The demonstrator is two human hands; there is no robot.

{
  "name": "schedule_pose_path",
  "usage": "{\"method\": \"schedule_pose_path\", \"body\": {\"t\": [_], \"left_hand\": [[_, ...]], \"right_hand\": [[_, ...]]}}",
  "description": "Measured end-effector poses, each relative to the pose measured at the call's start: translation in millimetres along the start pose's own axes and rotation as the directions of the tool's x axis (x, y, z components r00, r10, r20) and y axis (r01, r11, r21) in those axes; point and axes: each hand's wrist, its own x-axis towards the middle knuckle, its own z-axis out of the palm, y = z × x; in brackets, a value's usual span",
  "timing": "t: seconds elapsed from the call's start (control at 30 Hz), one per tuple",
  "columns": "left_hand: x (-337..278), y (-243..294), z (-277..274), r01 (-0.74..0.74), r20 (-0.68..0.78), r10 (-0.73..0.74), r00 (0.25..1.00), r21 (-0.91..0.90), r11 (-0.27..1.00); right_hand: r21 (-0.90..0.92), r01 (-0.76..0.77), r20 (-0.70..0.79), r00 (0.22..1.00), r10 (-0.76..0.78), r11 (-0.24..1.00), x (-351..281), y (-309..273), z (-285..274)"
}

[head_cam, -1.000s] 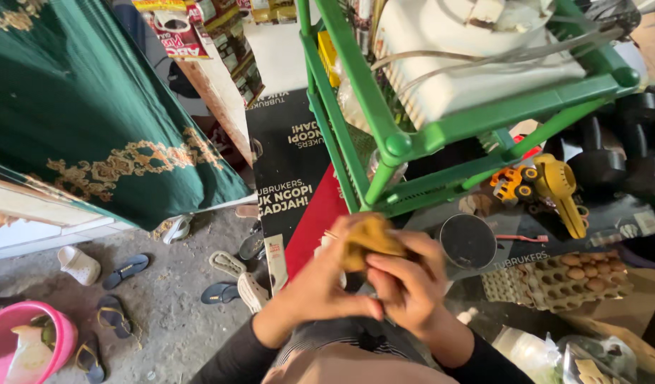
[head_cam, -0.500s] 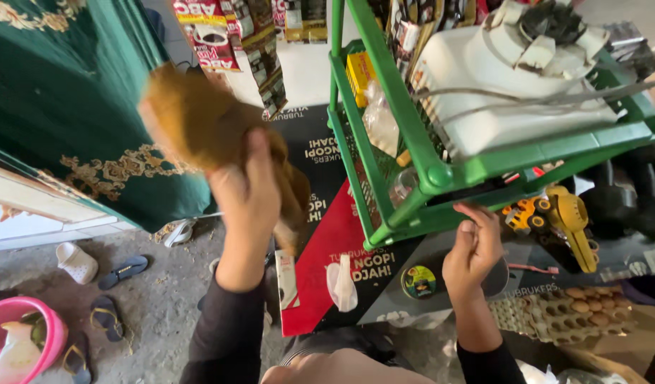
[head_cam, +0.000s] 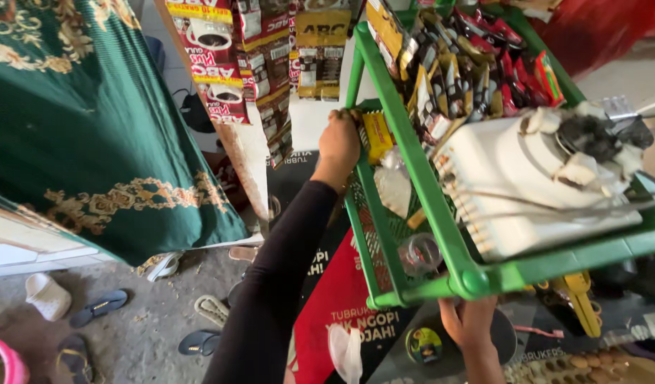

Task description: The person organizes a green plastic cart by arranging packets of coffee and other items on the top shelf, then moves to the lower shelf to place a small container and a yellow tool. The person then wipes the cart's frame with a cloth.

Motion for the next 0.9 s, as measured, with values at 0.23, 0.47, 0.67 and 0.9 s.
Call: {"method": "schedule_pose_path", "body": {"t": [0.23, 0.47, 0.67, 0.9], "left_hand": [[79.9, -17.0, 20.8, 0.056, 0.152, -0.082, 0.985, 0.163, 0.985], [34.3, -30.8, 19.9, -0.075, 0.019, 0.074, 0.997, 0.059, 0.995], [-69.5, -32.8, -20.6, -0.202, 0.300, 0.213, 0.930, -0.067, 0.977], [-37.6, -2.9, -76.9, -0.227, -0.108, 0.201, 0.974, -0.365, 0.903]], "right_hand": [[0.045, -0.020, -0.048, 0.999, 0.022, 0.999, -9.2, 7.7, 14.6], [-0.075, -0.029, -0.019, 0.999, 0.028, 0.997, -4.9, 1.2, 12.6], [-0.147, -0.042, 0.007, 0.999, 0.044, 0.988, -2.6, -3.6, 8.7], [-0.090, -0.091, -0.022, 0.996, 0.089, 0.992, -6.9, -0.2, 8.7]]}}
